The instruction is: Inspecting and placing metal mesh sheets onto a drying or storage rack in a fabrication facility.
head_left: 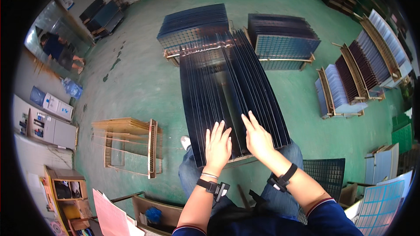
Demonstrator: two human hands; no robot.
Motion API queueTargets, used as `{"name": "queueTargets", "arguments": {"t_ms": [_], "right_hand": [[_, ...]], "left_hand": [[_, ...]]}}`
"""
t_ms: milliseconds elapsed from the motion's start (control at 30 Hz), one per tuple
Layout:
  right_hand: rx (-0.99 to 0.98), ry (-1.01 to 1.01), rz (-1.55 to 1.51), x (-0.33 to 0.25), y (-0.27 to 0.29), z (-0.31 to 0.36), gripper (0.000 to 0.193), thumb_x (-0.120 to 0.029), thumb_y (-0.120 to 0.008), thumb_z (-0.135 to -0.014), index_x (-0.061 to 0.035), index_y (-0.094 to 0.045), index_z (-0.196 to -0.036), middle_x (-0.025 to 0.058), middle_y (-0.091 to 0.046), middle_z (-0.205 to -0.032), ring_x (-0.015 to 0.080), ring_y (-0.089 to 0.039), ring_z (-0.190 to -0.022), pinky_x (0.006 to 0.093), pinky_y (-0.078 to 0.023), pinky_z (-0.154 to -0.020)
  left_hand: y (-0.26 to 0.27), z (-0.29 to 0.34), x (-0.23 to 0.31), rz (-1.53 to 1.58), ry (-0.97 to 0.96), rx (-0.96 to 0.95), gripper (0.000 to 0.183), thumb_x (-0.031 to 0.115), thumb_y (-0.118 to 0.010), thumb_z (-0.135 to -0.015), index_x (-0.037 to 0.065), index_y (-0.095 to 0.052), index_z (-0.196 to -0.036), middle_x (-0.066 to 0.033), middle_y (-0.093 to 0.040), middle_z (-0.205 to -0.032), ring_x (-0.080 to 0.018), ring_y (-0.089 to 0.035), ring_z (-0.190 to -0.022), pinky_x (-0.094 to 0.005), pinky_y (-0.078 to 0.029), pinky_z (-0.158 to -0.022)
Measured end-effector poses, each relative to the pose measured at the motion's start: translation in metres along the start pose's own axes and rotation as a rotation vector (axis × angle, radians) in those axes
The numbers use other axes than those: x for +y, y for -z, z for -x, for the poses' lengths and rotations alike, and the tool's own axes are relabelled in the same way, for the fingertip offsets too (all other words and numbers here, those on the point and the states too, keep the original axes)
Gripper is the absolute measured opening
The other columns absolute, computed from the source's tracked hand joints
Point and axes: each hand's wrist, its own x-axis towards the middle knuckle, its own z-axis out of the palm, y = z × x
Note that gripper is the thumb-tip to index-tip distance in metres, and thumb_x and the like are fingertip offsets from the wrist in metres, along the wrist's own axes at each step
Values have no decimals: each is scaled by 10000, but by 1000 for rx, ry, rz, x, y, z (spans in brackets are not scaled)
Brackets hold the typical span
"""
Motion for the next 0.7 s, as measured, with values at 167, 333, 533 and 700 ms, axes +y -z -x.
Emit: {"name": "queueTargets", "arguments": {"t_ms": [167, 333, 533, 700], "right_hand": [[44, 181, -267, -24, -29, 13, 630, 71, -489, -796, 13, -286, -1390, 251, -345, -1386, 392, -423, -1221, 394, -395, -1002], [47, 91, -302, -19, -61, 9, 673, 2, -478, -841, 23, -149, -1428, 295, -289, -1405, 408, -349, -1288, 419, -379, -1020], [-160, -227, -144, -19, -58, -5, 640, -108, -494, -861, 19, -194, -1412, 327, -474, -1236, 442, -555, -1044, 448, -474, -890], [-197, -132, 93, 6, -52, -13, 280, -186, -504, -885, 69, -616, -913, 288, -622, -802, 425, -625, -774, 482, -513, -712]], "left_hand": [[3, 3, -3, 76, 41, 4, 441, 41, -533, -786, 47, -515, -1226, -131, -435, -1366, -271, -356, -1312, -462, -218, -1109], [5, 0, 0, 126, 49, 0, 499, 63, -540, -793, 33, -462, -1285, -125, -423, -1378, -255, -351, -1316, -437, -212, -1116], [2, 3, -7, 104, 41, 44, 503, 74, -531, -790, 19, -457, -1285, -134, -428, -1371, -257, -351, -1313, -432, -214, -1116], [-5, 1, -6, 118, -3, 97, 347, 79, -554, -771, 11, -577, -1111, -162, -433, -1356, -277, -368, -1298, -457, -224, -1104]]}}
